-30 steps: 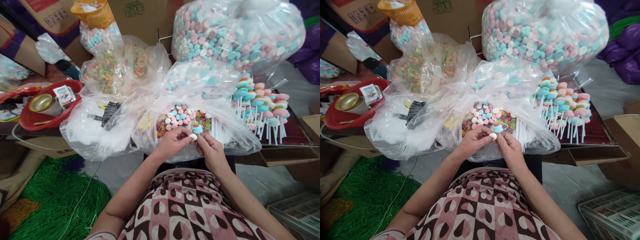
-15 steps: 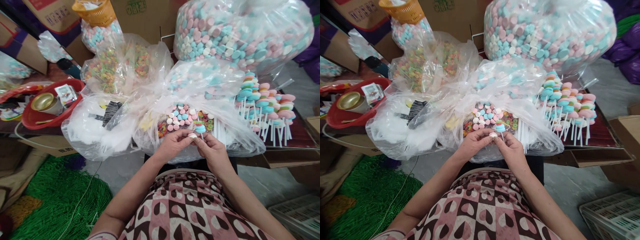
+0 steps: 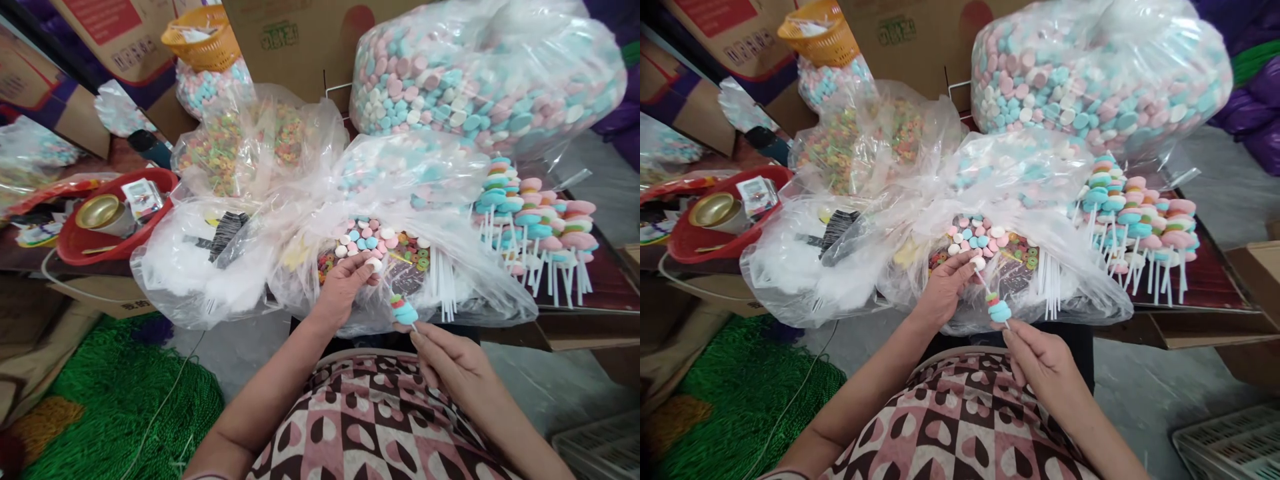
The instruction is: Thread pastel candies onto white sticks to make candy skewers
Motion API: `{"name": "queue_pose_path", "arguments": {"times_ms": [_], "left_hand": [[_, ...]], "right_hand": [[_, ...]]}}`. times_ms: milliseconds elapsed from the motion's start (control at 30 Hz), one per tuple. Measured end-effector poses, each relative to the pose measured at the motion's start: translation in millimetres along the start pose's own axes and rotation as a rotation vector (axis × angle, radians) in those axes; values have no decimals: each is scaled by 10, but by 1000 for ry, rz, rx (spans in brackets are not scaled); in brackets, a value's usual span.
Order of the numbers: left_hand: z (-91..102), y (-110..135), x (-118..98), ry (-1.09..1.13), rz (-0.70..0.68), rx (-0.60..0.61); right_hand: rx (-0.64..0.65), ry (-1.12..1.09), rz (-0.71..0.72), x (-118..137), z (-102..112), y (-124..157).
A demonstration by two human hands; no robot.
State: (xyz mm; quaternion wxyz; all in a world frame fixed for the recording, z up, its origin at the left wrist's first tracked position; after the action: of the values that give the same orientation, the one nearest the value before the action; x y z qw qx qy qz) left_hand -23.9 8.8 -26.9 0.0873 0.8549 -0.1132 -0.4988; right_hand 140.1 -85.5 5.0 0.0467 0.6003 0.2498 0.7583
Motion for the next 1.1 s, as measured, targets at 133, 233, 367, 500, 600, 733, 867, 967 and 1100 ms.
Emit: {"name": "queue_pose_path", "arguments": {"times_ms": [133,233,367,500,600,733,867,967,1100], "left_hand": [[2,-1,26,3,-3,-23],[9,12,30,-92,-53,-16],[21,47,-13,-374,-276,3],[2,114,-62,-640,-488,-3],[-27,161,-75,-740,-557,0],[-59,201,-63,-835,-630,4],[-83,224,33,-875,-613,3],[-84,231,120,-810,-560,-21],[-72,206,128,-699,-500,-52]], "right_hand": [[-54,6,-16,-36,-32,-60],[-85,-14,-19,-40,-30,-86],[-102,-49,-50,-33,-24,-83],[-116,-93,-84,-59,-43,-80],[-121,-149,-98,-87,-76,-68],[-122,-218,-121,-82,-112,-28],[-154,-272,-119,-28,-132,0],[-160,-288,-79,15,-165,-23],[-167,-284,-58,-1,-208,-104]]}}
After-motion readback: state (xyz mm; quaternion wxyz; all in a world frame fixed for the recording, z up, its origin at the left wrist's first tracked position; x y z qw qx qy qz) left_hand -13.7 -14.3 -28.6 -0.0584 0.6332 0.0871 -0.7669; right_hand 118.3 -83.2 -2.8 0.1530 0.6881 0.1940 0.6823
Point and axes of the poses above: each hand's wrist, its own y-axis away from the middle knuckle, its own z-axis out of the back of the hand, x = y × z, the point moved 3 cm from there along -y, towards the middle knuckle, and after that the axes turned 1 degree about x, right-handed, at the moved point
